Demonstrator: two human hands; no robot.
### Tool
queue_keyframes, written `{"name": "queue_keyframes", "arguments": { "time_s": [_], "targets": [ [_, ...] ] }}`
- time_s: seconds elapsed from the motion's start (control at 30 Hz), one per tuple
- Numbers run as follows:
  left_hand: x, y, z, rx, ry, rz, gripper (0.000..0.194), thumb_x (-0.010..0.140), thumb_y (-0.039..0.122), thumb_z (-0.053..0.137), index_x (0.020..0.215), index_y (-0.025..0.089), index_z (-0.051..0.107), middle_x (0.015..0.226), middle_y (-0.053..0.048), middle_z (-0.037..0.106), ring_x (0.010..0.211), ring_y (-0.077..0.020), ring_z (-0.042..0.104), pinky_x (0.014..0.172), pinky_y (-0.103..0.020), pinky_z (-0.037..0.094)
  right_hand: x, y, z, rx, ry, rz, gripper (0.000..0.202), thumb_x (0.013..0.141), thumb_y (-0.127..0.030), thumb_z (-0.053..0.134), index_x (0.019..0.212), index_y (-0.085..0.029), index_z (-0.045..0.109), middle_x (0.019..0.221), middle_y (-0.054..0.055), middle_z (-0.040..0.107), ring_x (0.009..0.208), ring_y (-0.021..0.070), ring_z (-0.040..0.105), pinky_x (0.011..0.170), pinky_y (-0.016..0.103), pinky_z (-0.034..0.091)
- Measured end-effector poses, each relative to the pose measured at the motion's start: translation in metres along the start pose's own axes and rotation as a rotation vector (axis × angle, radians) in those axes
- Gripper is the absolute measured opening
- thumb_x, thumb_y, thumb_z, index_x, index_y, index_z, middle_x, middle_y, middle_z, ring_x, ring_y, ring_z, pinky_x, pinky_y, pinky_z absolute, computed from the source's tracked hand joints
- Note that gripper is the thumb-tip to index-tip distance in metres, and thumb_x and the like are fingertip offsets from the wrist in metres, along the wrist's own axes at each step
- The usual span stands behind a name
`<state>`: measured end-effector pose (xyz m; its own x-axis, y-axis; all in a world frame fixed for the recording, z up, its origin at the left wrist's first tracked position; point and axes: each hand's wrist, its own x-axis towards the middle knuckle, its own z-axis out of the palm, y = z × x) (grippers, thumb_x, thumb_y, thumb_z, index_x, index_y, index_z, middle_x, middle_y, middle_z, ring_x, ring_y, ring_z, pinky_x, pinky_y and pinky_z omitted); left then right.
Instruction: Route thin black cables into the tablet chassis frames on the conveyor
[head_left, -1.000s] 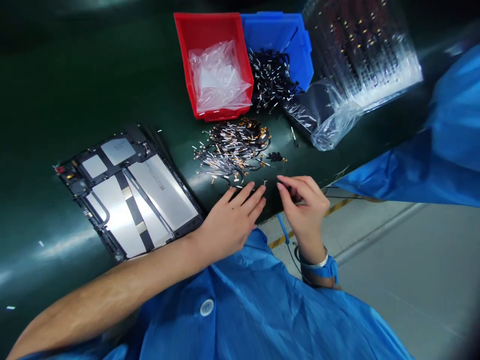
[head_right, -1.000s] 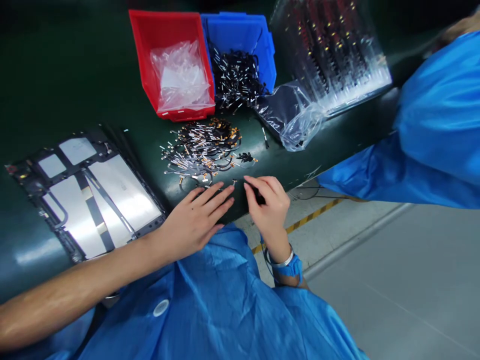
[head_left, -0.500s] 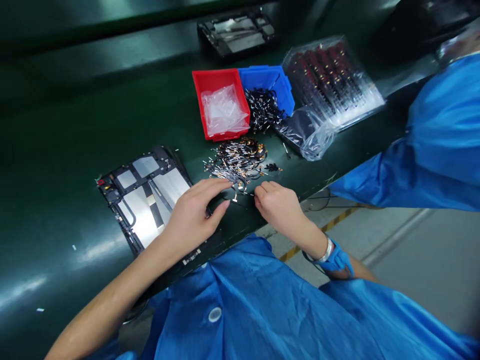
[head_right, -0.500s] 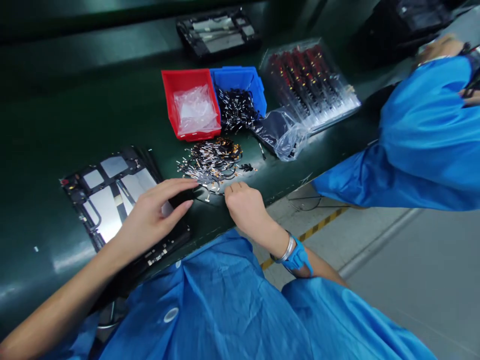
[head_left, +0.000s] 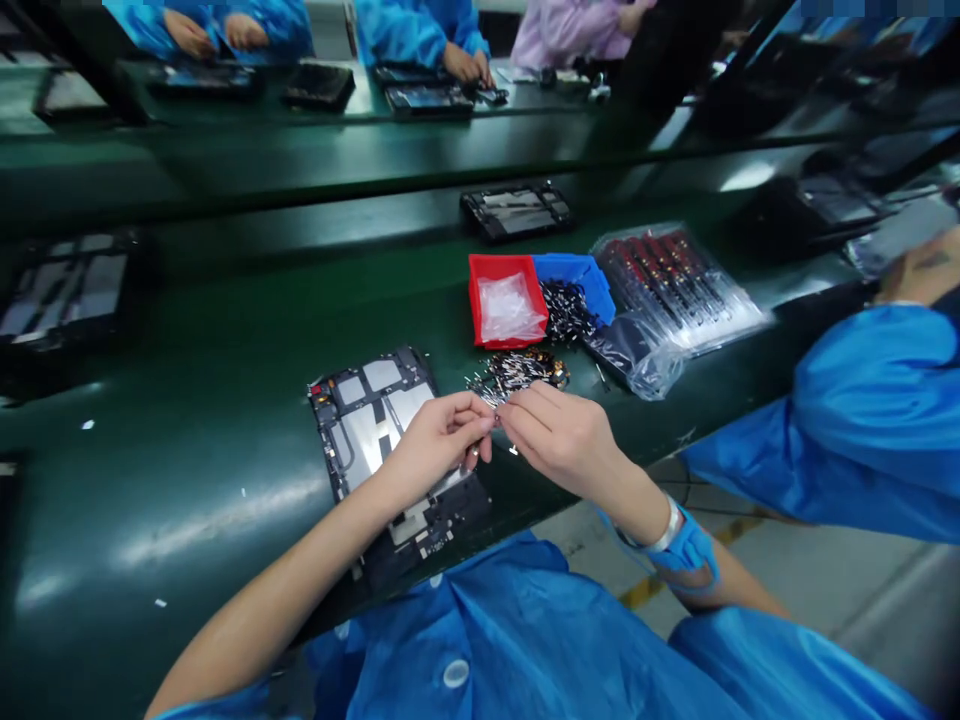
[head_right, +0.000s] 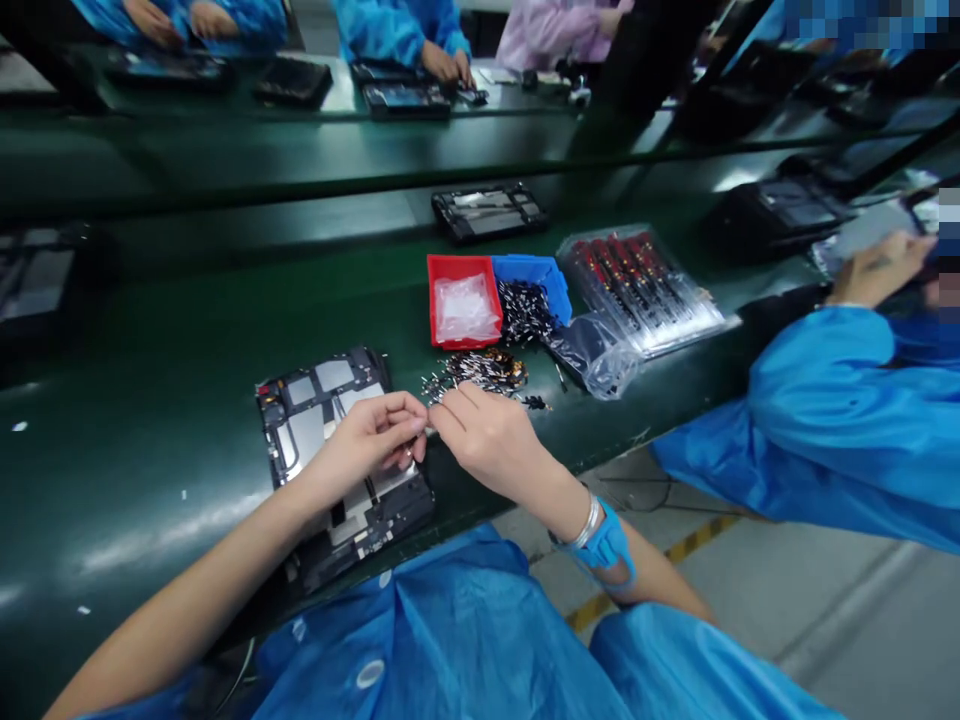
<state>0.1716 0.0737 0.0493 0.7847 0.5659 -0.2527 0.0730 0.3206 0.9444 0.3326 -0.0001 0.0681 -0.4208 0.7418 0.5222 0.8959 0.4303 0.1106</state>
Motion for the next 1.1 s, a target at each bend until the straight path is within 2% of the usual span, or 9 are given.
{"name": "queue_keyframes", "arguments": {
  "time_s": [0.17, 0.33, 0.47, 0.57, 0.63, 0.7, 0.83, 0.93, 1.1],
  "targets": [
    [-0.004, 0.007, -0.005, 0.007, 0.145, 0.122, 0.019, 0.077, 0.033, 0.065, 0.078, 0.015, 0.059, 0.058, 0.001, 0.058, 0.048, -0.0083, 0.048, 0.047, -0.019, 0.037, 0.013, -0.002, 0.009, 0.292, 0.127, 0.165, 0.013, 0.089, -0.012, 0.055, 0.086, -0.014, 0.067, 0.081, 0.006, 0.071, 0.075, 0.0154, 0.063, 0.068, 0.027, 0.051],
    [-0.004, 0.009, -0.013, 0.006, 0.190, 0.171, 0.011, 0.075, 0.023, 0.066, 0.081, 0.014, 0.063, 0.060, 0.001, 0.060, 0.053, -0.0094, 0.053, 0.051, -0.020, 0.041, 0.028, 0.004, 0.018, 0.384, 0.184, 0.192, 0.015, 0.086, -0.011, 0.056, 0.076, -0.016, 0.065, 0.073, 0.004, 0.071, 0.068, 0.0139, 0.065, 0.063, 0.026, 0.053],
    [0.002, 0.008, -0.026, -0.041, 0.222, 0.176, 0.019, 0.078, 0.027, 0.062, 0.090, 0.013, 0.062, 0.065, -0.003, 0.066, 0.050, -0.0119, 0.058, 0.042, -0.019, 0.038, 0.039, 0.035, 0.032, 0.202, 0.289, 0.295, 0.018, 0.087, -0.015, 0.055, 0.076, -0.017, 0.067, 0.069, 0.004, 0.070, 0.064, 0.0140, 0.064, 0.059, 0.025, 0.050],
    [0.007, 0.006, -0.034, -0.079, 0.287, 0.199, 0.026, 0.078, 0.027, 0.061, 0.099, 0.013, 0.059, 0.073, -0.006, 0.069, 0.055, -0.0143, 0.063, 0.039, -0.019, 0.040, 0.045, 0.050, 0.041, -0.040, 0.277, 0.409, 0.019, 0.087, -0.014, 0.052, 0.088, -0.015, 0.071, 0.074, 0.007, 0.071, 0.066, 0.0179, 0.064, 0.057, 0.029, 0.048],
    [0.009, 0.005, -0.038, -0.095, 0.318, 0.212, 0.030, 0.077, 0.025, 0.062, 0.104, 0.013, 0.056, 0.073, -0.006, 0.069, 0.057, -0.0151, 0.064, 0.040, -0.019, 0.042, 0.047, 0.043, 0.042, -0.003, 0.297, 0.357, 0.020, 0.088, -0.012, 0.053, 0.096, -0.015, 0.071, 0.081, 0.008, 0.073, 0.073, 0.0185, 0.066, 0.062, 0.029, 0.050],
    [0.009, 0.005, -0.038, -0.105, 0.333, 0.226, 0.033, 0.077, 0.025, 0.063, 0.107, 0.013, 0.055, 0.073, -0.005, 0.068, 0.058, -0.0156, 0.065, 0.040, -0.020, 0.044, 0.048, 0.025, 0.039, 0.156, 0.328, 0.242, 0.016, 0.088, -0.012, 0.056, 0.093, -0.015, 0.071, 0.082, 0.007, 0.073, 0.077, 0.0167, 0.066, 0.069, 0.028, 0.053],
    [0.005, 0.008, -0.031, -0.104, 0.341, 0.257, 0.031, 0.077, 0.020, 0.062, 0.108, 0.014, 0.059, 0.077, -0.004, 0.067, 0.060, -0.0138, 0.064, 0.042, -0.018, 0.045, 0.049, -0.009, 0.035, 0.248, 0.265, 0.163, 0.013, 0.088, -0.012, 0.058, 0.084, -0.014, 0.070, 0.082, 0.007, 0.073, 0.073, 0.0162, 0.064, 0.063, 0.027, 0.052],
    [0.000, 0.009, -0.025, -0.056, 0.354, 0.288, 0.029, 0.080, 0.013, 0.056, 0.108, 0.015, 0.062, 0.089, -0.006, 0.069, 0.064, -0.0121, 0.064, 0.045, -0.017, 0.046, 0.049, -0.012, 0.036, 0.229, 0.265, 0.172, 0.013, 0.088, -0.013, 0.058, 0.083, -0.015, 0.070, 0.081, 0.007, 0.073, 0.073, 0.0162, 0.064, 0.063, 0.028, 0.052],
    [-0.002, 0.007, -0.022, 0.022, 0.352, 0.291, 0.050, 0.082, 0.006, 0.049, 0.129, 0.020, 0.055, 0.103, -0.007, 0.070, 0.079, -0.0133, 0.067, 0.059, -0.018, 0.054, 0.051, -0.005, 0.038, 0.160, 0.256, 0.158, 0.014, 0.088, -0.014, 0.058, 0.082, -0.014, 0.070, 0.082, 0.007, 0.074, 0.074, 0.0167, 0.064, 0.061, 0.028, 0.051]
  ]
}}
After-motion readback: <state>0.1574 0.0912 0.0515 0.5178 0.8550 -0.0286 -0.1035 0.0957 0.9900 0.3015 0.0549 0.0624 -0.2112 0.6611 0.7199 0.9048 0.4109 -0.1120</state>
